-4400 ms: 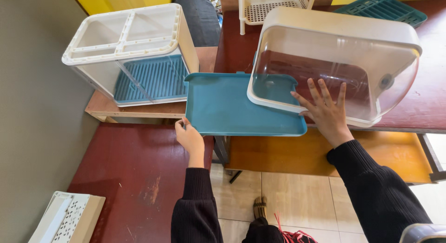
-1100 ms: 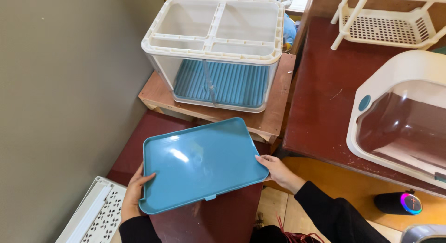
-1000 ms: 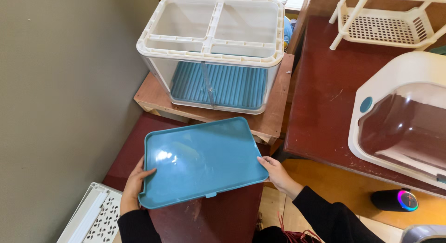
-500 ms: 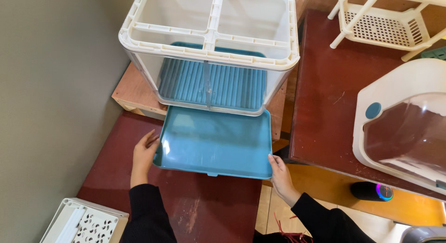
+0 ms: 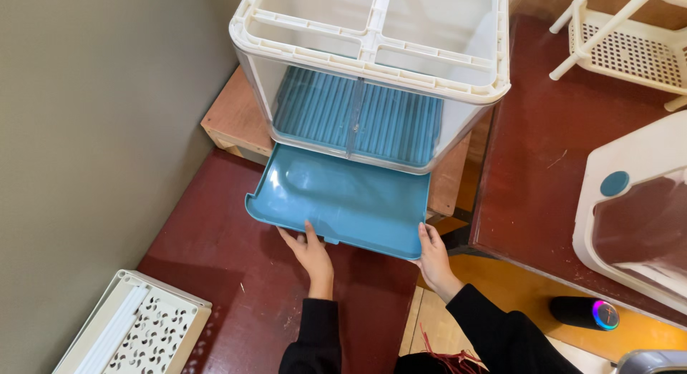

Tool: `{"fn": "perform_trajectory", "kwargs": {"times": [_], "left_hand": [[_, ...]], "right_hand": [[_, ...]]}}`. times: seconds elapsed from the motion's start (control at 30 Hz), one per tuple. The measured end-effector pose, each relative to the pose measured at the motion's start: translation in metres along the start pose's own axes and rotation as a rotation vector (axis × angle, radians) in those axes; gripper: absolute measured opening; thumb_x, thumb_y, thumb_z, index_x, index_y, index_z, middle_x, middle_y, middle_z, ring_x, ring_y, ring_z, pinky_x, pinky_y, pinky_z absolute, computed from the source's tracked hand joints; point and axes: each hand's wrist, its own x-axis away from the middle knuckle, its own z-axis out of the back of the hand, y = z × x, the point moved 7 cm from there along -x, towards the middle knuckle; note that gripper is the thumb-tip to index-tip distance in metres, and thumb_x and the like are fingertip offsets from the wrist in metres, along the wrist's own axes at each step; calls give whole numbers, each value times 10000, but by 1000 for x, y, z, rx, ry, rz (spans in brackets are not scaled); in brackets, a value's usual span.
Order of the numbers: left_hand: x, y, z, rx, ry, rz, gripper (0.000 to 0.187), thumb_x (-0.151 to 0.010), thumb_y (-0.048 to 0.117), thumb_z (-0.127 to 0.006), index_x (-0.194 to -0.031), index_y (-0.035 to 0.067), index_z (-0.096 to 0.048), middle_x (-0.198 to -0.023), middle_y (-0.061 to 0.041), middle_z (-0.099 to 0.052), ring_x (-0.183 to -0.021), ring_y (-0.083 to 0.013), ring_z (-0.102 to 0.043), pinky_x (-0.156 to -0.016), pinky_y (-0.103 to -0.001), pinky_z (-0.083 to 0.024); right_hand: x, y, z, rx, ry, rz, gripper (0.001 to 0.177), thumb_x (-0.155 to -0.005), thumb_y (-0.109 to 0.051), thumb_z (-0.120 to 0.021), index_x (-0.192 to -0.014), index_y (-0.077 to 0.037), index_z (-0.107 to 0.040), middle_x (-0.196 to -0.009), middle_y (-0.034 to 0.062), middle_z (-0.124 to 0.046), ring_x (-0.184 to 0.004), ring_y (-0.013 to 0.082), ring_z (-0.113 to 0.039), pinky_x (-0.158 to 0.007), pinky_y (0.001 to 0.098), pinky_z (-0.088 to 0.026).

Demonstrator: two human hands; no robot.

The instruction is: The person wipes a blue plastic tray with a cloth, then assembles a multi-part storage container by inserting the tray, placing a blue grate, and closing a clear lid. The person then wipes two white perforated trays with the cloth.

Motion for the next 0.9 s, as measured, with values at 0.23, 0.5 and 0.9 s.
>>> {"fn": "perform_trajectory", "kwargs": {"times": [0.23,0.5,0.9], "left_hand": [[-15,-4,-5,27,55,36,810,-1029,127,-489,-1647,245,21,-1419,-184,-499,-1192,-238,-561,-942,-427,-530],[-23,-7,-9,12,86,-96,755,-1037,59,-465,-1651,135,-31,-1485,-212,-486,-1237,-243,-550,-1070,-366,-421],[-20,-4,-20,-42,201,-230,644,-1059,58,-382,-1626,45,-78,-1674,-205,-231,-1461,-313,-400,-1158,-397,-372]], "right_hand": [[-6,0,-3,26,-5,-23,515,-1030,-436,-452,-1403,-91,-534,-1255,89,-662,-1129,208,-681,-929,443,-607],[-17,-2,0,46,4,-16,543,-1026,-429,-482,-1441,-88,-561,-1207,93,-695,-1065,220,-698,-890,450,-610],[-25,-7,2,148,-76,-50,613,-1021,-460,-465,-1511,-92,-488,-1335,121,-655,-1190,242,-646,-963,411,-558]]}}
